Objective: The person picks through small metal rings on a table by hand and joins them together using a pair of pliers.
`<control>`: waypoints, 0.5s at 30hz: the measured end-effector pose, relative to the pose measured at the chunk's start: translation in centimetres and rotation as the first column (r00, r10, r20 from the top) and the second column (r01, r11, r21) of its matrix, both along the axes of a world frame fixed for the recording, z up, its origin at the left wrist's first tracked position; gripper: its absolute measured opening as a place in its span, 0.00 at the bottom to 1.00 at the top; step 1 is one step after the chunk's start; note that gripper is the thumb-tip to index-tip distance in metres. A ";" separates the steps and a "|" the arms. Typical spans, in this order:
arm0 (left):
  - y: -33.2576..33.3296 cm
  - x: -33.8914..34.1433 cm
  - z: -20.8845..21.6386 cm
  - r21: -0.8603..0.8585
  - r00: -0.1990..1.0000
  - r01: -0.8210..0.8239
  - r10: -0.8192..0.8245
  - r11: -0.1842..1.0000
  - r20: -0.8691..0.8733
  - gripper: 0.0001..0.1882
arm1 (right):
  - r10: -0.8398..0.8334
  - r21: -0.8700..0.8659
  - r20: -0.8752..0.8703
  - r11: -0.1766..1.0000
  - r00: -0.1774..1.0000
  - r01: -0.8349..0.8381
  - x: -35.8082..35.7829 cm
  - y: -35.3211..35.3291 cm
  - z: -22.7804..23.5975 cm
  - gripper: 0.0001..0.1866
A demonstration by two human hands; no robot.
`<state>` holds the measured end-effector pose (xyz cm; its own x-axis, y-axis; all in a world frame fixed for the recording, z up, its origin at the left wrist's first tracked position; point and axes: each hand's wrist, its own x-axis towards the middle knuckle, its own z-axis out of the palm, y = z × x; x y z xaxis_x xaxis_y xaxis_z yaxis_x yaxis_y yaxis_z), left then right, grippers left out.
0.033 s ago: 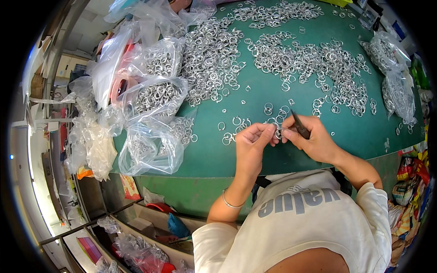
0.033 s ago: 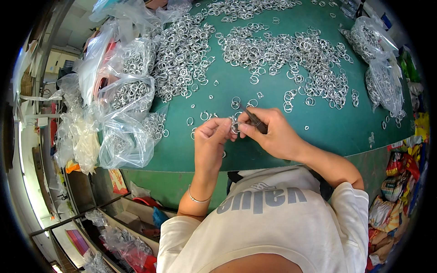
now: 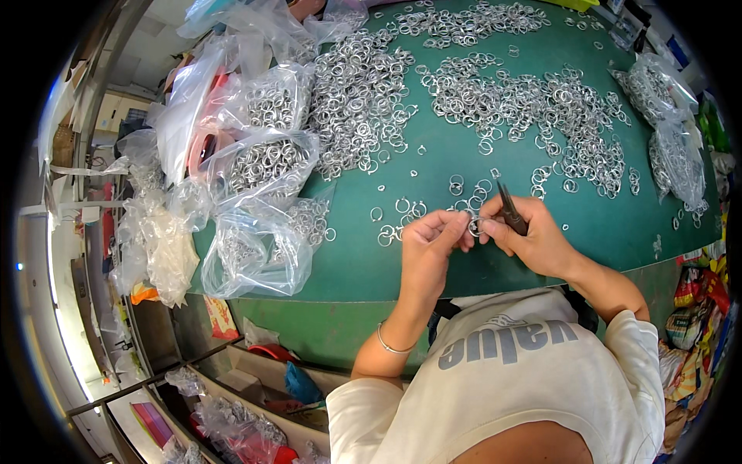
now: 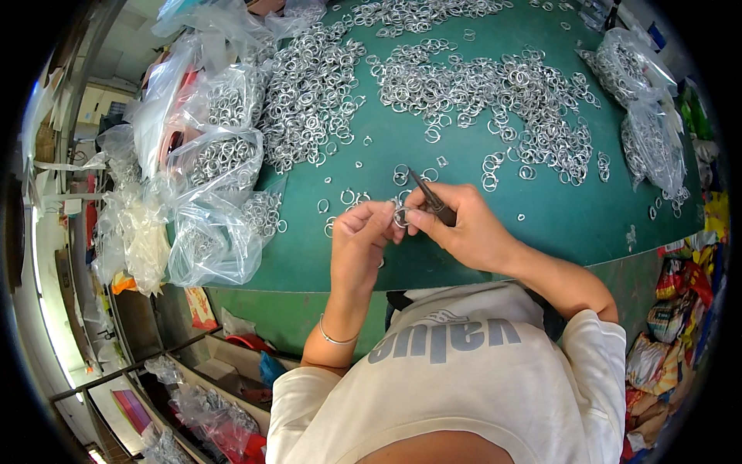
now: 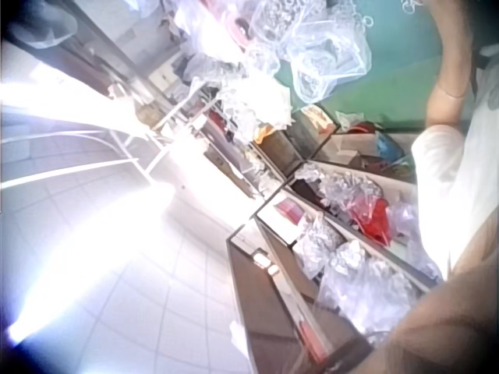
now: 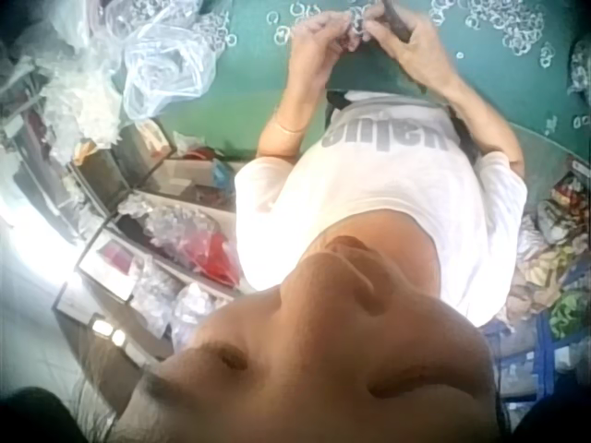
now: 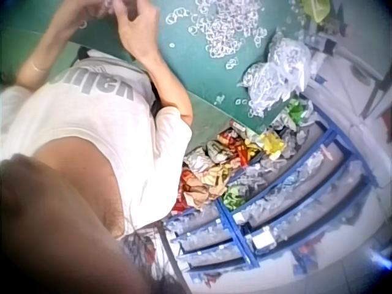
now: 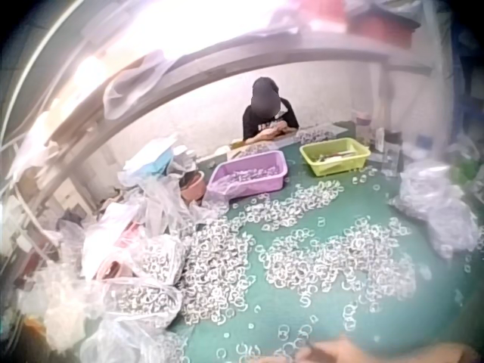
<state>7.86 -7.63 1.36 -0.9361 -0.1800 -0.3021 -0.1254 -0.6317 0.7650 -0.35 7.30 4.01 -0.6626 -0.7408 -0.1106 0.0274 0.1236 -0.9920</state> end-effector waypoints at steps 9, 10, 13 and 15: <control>1.9 0.1 -0.8 -0.661 0.934 -0.357 0.232 0.660 -0.273 0.01 | 0.063 -0.048 0.506 0.998 0.860 -0.045 -0.5 0.4 0.1 0.06; 2.0 0.1 -0.9 -0.746 0.895 -0.443 0.201 0.497 -0.397 0.01 | 0.089 -0.079 0.640 0.996 0.763 -0.050 -0.7 0.5 0.2 0.06; 1.2 -0.1 -1.2 -0.828 0.907 -0.422 0.170 0.369 -0.386 0.01 | 0.222 -0.226 0.844 0.973 0.488 -0.052 -1.1 0.9 0.7 0.06; 0.2 -0.2 -2.2 -0.898 0.948 -0.315 0.150 0.309 -0.281 0.00 | 0.191 -0.179 0.795 0.981 0.576 -0.078 -0.9 1.1 2.0 0.07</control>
<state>7.62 -7.45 -0.83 -0.8162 -0.4798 0.3219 0.0434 0.5047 0.8622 -1.25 8.36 6.06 -0.2341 -0.8574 -0.4584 0.8133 0.0856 -0.5754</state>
